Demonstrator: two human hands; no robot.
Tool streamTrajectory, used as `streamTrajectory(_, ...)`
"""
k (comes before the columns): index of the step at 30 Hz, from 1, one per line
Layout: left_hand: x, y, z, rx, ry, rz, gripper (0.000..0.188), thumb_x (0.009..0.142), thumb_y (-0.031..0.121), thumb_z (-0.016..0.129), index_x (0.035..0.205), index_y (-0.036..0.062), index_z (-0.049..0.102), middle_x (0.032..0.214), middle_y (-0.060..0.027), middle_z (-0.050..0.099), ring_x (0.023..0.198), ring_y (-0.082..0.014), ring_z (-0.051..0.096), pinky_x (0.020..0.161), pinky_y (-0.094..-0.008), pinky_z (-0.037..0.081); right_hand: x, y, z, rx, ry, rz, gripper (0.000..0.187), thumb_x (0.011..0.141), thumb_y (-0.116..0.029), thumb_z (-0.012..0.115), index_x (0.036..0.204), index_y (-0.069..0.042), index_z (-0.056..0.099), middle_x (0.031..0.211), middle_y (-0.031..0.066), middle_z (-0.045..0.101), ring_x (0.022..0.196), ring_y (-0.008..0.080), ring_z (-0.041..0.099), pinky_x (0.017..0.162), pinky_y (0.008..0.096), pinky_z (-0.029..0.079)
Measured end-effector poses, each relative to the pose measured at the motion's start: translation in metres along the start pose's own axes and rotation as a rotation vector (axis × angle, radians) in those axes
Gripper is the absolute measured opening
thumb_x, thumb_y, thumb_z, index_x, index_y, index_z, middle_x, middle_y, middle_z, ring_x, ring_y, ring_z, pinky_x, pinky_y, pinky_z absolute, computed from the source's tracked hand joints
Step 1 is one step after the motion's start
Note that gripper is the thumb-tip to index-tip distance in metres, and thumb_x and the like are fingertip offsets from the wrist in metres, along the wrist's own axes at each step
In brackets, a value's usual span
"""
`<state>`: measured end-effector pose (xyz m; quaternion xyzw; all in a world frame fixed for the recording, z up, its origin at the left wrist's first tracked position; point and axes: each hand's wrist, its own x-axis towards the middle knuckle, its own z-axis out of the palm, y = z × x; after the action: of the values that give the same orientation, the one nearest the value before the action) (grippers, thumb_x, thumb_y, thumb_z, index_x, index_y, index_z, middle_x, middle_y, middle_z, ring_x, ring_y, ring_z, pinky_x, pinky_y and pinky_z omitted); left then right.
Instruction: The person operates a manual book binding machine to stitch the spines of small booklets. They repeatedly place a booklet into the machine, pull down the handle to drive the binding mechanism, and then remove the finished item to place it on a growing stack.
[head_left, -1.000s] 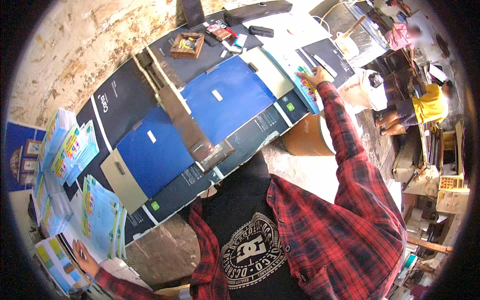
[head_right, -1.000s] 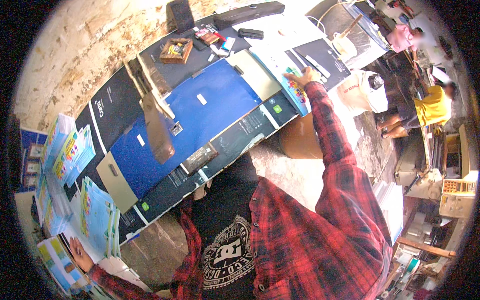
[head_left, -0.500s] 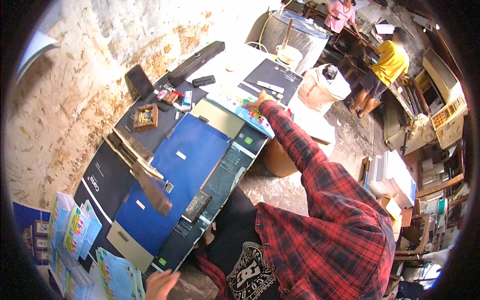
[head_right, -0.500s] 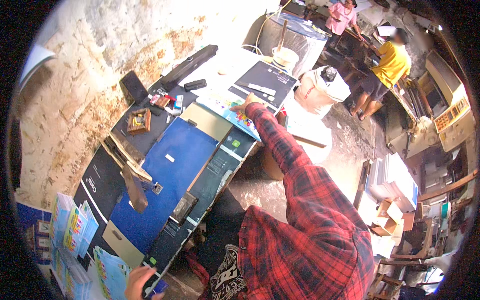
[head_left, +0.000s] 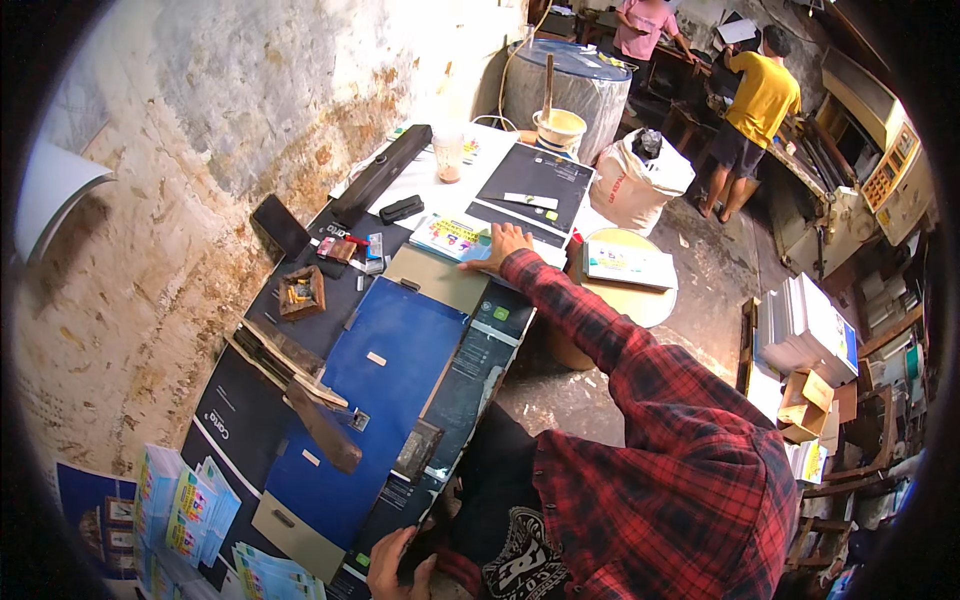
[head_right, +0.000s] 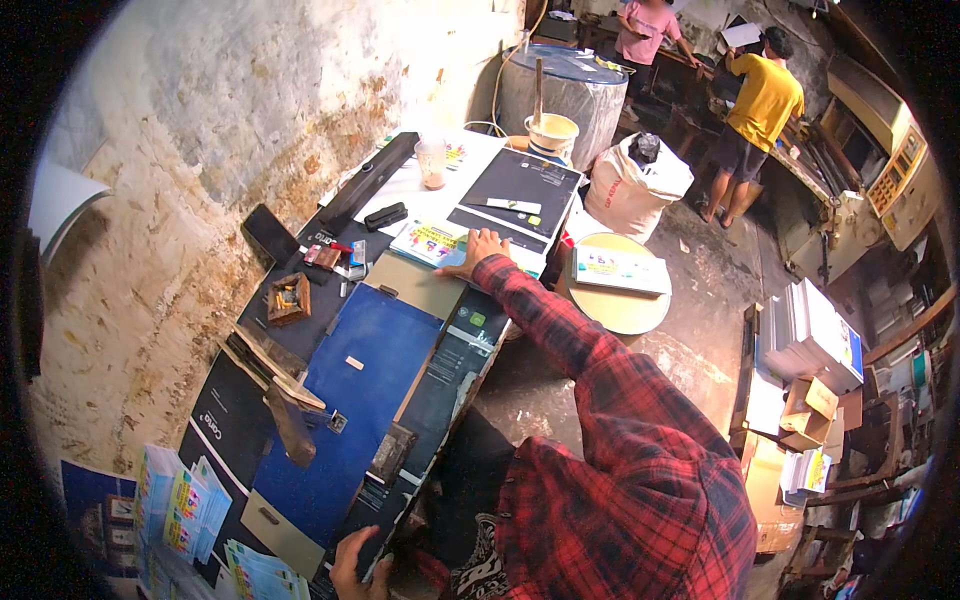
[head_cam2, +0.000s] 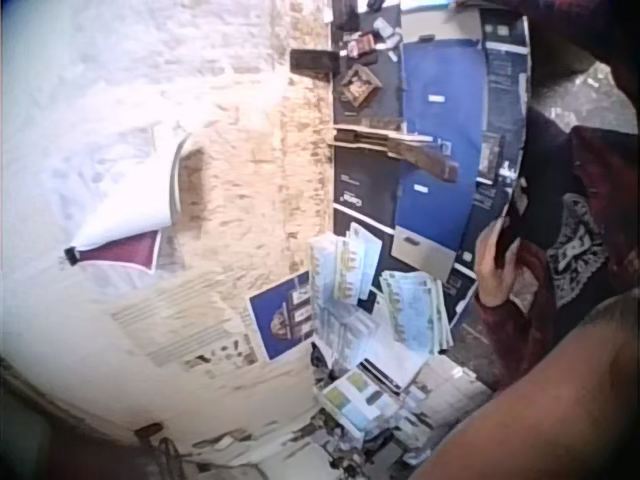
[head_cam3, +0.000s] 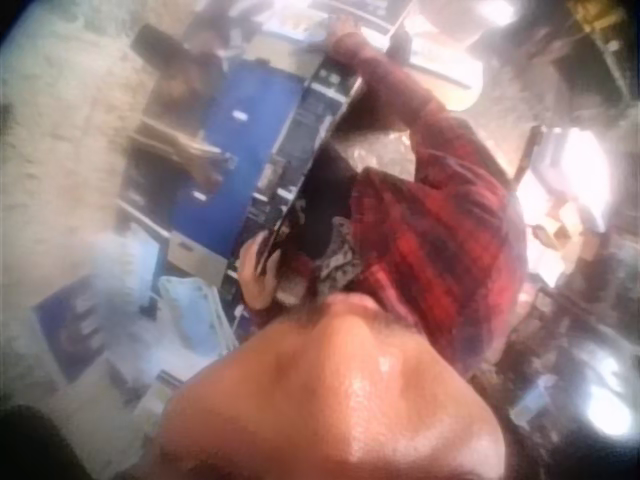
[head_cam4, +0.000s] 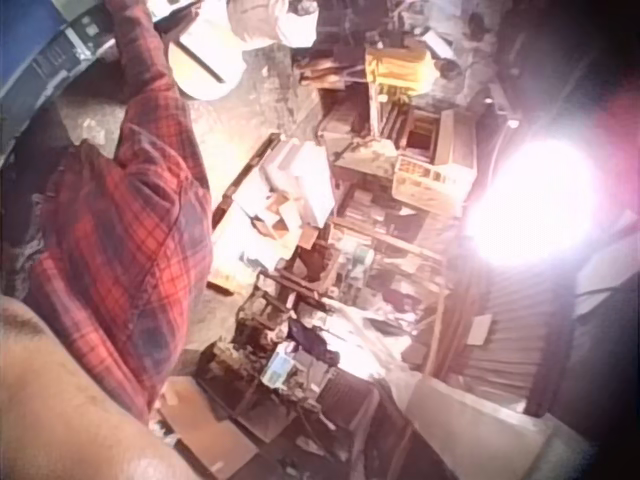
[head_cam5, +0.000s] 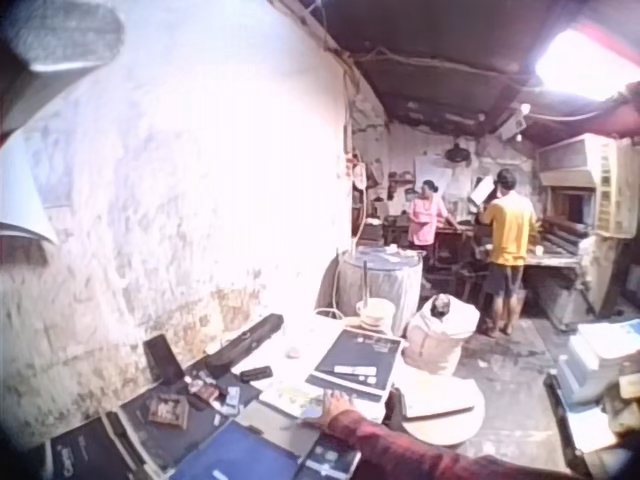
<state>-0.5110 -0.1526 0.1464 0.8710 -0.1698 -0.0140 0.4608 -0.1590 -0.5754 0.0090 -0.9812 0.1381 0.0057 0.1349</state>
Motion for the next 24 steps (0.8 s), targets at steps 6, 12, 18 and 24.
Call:
streamTrajectory(6,-0.027,-0.005,-0.004,-0.126,0.106,-0.259,0.03,0.092,0.006,0.063,0.12,-0.0049,0.062,0.114,-0.0201,0.065,0.105,-0.0322,0.061,0.093,-0.0385,0.047,0.025,-0.004,-0.01,-0.102,-0.14,0.119,0.137,0.033,-0.079,0.083,0.136,0.002,0.043,0.139,0.0209,0.045,0.134,0.0351,0.039,0.108,0.0547,0.031)
streamTrajectory(12,-0.025,-0.01,0.005,-0.082,0.083,-0.109,0.032,0.094,0.007,0.063,0.123,-0.0046,0.06,0.118,-0.0176,0.063,0.108,-0.0296,0.061,0.093,-0.0367,0.047,0.035,0.003,-0.013,-0.079,-0.226,0.144,0.147,0.026,-0.076,0.087,0.137,0.005,0.035,0.142,0.0231,0.043,0.138,0.0352,0.036,0.106,0.0523,0.032)
streamTrajectory(18,0.035,0.001,0.039,-0.175,-0.065,0.042,0.036,0.081,0.009,0.073,0.114,-0.0028,0.065,0.109,-0.0175,0.069,0.099,-0.0307,0.067,0.089,-0.0388,0.051,0.029,0.001,-0.004,-0.06,-0.123,0.177,0.145,0.027,-0.073,0.088,0.14,0.001,0.035,0.141,0.0233,0.045,0.137,0.0381,0.037,0.105,0.0585,0.03)
streamTrajectory(24,0.123,-0.036,0.103,-0.382,-0.061,0.09,0.027,0.091,0.009,0.067,0.114,-0.0048,0.063,0.105,-0.0121,0.071,0.097,-0.021,0.068,0.092,-0.0348,0.05,0.02,0.012,-0.003,0.236,-0.025,0.061,0.127,0.037,-0.067,0.091,0.136,-0.003,0.043,0.128,0.0196,0.059,0.13,0.0347,0.048,0.106,0.0582,0.028)
